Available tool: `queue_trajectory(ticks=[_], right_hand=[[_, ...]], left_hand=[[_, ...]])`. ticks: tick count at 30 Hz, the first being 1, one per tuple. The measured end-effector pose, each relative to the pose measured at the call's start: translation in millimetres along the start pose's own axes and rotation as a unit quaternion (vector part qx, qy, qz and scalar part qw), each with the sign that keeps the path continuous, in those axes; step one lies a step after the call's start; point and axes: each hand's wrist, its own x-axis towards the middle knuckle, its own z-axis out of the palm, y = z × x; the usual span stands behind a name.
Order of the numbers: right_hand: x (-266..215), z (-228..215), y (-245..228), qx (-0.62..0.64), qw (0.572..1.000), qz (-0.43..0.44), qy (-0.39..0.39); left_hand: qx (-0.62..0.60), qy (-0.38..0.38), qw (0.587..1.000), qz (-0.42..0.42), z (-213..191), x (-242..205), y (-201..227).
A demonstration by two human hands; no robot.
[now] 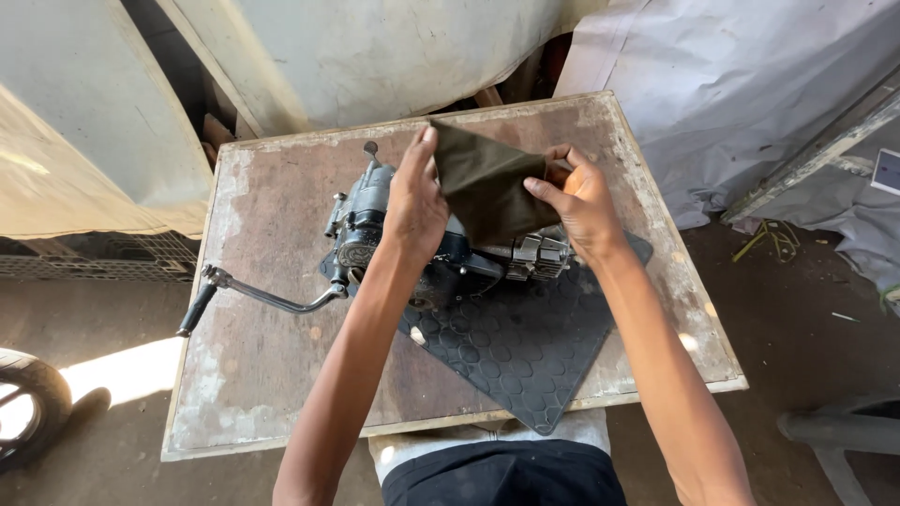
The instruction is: The person cleans a motorcycle engine block placed on a workbench. They use a dark cloth to wipe the exterior surfaces of the engine, rotating the assembly to access different sides and components.
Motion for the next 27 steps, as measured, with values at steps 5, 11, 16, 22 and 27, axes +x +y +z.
queue_trajectory(ticks=[5, 11, 16, 22, 27], right_hand=[[11.8, -10.7, 3.0, -0.03, 0.998, 0.004, -0.05], [9.3, -12.6, 0.0, -0.099, 0.993, 0.034, -0.047], [11.0, -16.0, -3.0, -0.186, 0.979, 0.038, -0.069], [22.7, -26.9, 8.3, -0.439, 0.89, -0.108, -0.064], [21.4, -19.9, -10.3, -0.328, 0.934, -0.11, -0.09]], left_hand=[[0.144, -0.037, 0.989, -0.014, -30.5, 1.2, -13.6], [0.296, -0.065, 0.953, 0.006, -57.5, 7.2, -13.1], [0.398, -0.059, 0.913, 0.068, -48.9, -4.8, 0.3], [0.575, -0.061, 0.803, 0.143, -49.9, 0.6, 1.6], [0.553, -0.125, 0.801, 0.195, -6.6, -32.2, 36.8]])
